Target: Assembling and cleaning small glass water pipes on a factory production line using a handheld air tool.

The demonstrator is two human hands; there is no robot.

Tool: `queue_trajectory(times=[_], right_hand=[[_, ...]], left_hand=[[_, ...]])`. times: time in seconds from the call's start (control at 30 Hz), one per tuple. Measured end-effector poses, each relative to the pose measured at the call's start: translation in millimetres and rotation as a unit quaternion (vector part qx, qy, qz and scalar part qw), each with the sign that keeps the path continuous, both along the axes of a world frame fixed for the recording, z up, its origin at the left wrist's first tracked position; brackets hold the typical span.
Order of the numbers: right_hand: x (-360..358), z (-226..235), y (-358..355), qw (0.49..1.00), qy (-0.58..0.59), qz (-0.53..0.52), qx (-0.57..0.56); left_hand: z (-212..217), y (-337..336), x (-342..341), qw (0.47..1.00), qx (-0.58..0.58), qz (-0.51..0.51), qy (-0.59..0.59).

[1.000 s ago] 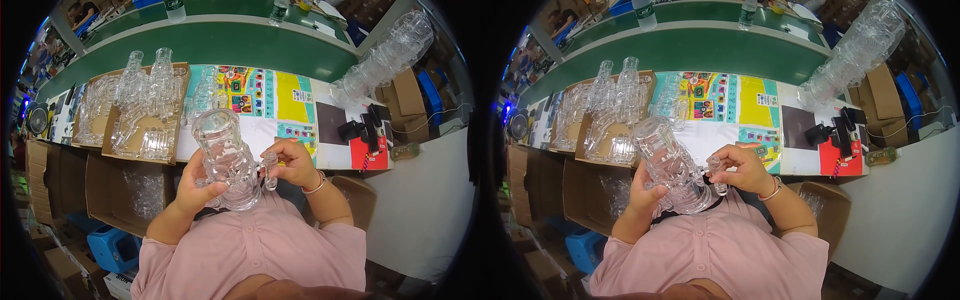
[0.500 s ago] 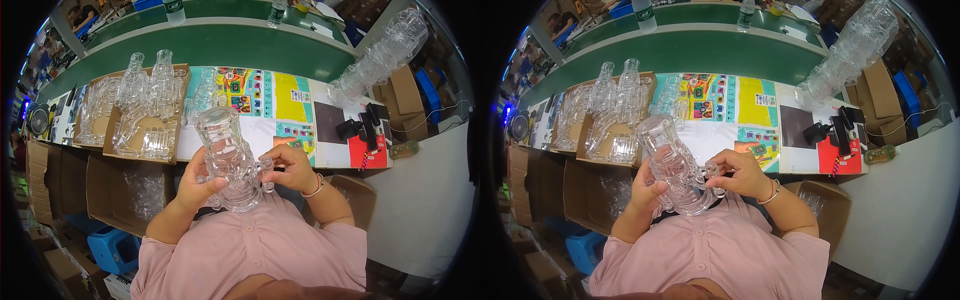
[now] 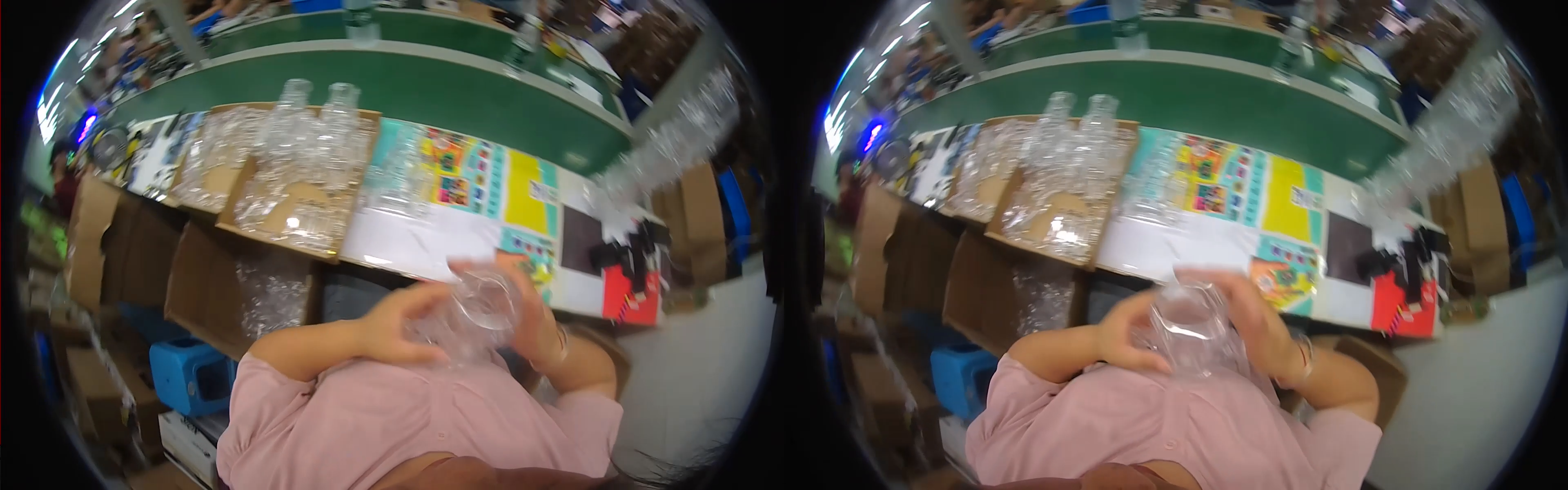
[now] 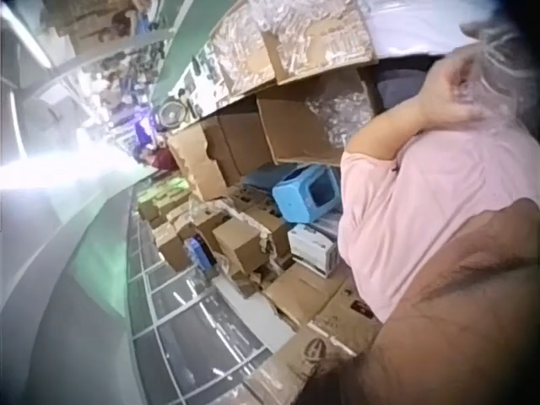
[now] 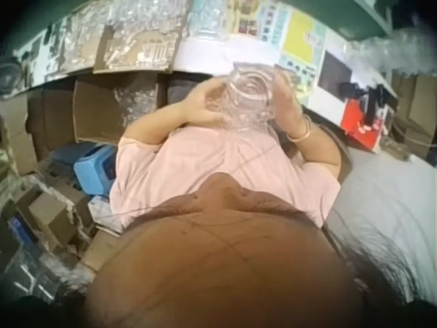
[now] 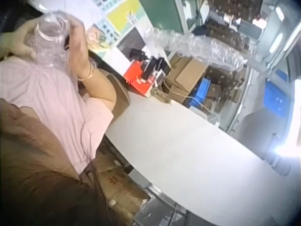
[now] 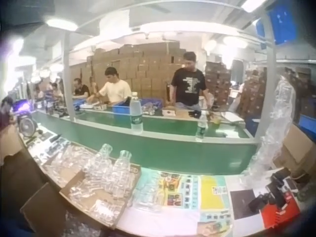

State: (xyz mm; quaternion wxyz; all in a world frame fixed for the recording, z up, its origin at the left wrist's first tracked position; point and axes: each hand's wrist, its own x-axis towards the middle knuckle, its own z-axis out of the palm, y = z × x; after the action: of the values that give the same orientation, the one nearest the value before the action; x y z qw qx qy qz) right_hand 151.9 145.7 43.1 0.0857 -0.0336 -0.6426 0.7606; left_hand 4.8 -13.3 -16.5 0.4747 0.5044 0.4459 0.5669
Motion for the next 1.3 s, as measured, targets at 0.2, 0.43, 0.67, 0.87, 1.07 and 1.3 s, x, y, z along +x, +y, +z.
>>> queue_trajectory(times=[0.2, 0.43, 0.67, 0.87, 1.07, 1.3], right_hand=[[43.0, -25.6, -21.7, 0.945, 0.226, 0.051, 0.231], [46.5, -26.1, -23.3, 0.952, 0.213, 0.094, 0.201], [26.7, -36.9, -7.6, 0.994, 0.041, 0.011, 0.097], [-36.9, -40.9, 41.6, 0.945, 0.041, -0.178, -0.273], [-9.6, -64.5, 23.4, 0.983, 0.074, -0.136, -0.101], [-14.5, -70.0, 11.5, 0.985, 0.121, -0.121, -0.009]], left_hand=[[10.4, -2.8, 33.2, 0.949, 0.274, -0.050, 0.147], [7.8, -17.6, 41.0, 0.957, 0.228, -0.089, 0.158], [2.7, 4.5, 26.3, 0.983, 0.175, 0.017, 0.060], [11.7, 54.5, -19.4, 0.958, -0.083, 0.064, -0.268], [11.9, 56.4, -28.5, 0.937, -0.001, 0.098, -0.334], [8.7, 66.6, -30.6, 0.938, -0.005, 0.082, -0.336]])
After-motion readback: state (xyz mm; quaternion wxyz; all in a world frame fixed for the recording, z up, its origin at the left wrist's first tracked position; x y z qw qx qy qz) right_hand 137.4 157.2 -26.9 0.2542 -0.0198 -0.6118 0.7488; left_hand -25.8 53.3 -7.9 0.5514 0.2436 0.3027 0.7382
